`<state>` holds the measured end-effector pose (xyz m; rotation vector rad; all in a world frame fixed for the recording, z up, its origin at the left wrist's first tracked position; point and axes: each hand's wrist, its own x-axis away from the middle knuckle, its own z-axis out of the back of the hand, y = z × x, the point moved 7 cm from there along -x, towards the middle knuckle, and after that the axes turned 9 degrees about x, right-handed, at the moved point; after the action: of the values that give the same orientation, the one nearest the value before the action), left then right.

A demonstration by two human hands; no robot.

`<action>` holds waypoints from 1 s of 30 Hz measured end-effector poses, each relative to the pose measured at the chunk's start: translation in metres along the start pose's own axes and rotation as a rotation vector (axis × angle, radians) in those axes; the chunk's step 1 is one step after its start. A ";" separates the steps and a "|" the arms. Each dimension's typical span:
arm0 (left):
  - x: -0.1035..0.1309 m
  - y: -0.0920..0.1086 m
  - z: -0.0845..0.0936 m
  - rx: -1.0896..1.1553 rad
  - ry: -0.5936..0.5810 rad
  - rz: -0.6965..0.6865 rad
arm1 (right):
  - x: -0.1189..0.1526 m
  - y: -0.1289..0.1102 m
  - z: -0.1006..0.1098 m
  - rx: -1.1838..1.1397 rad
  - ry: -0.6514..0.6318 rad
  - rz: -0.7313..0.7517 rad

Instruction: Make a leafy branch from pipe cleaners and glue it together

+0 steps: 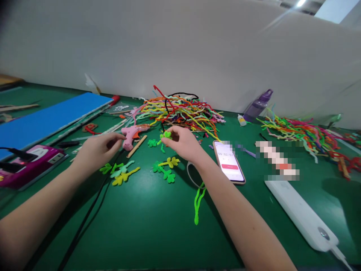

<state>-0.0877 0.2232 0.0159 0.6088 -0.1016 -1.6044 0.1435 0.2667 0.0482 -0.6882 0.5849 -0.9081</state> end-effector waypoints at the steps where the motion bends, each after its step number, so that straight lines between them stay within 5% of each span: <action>1: 0.000 0.001 0.000 -0.004 -0.003 0.002 | 0.003 0.008 -0.002 -0.024 -0.010 -0.035; 6: 0.000 0.003 -0.002 -0.013 -0.057 0.007 | 0.007 0.030 -0.017 -0.043 -0.039 -0.088; 14: 0.000 0.002 -0.002 -0.030 -0.049 0.013 | 0.000 0.027 -0.024 0.060 -0.039 -0.026; 30: -0.001 0.002 -0.002 -0.035 -0.058 0.027 | -0.001 0.049 -0.033 0.118 0.055 -0.136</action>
<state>-0.0855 0.2245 0.0153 0.5322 -0.1241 -1.5950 0.1446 0.2793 -0.0095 -0.6034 0.5330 -1.0821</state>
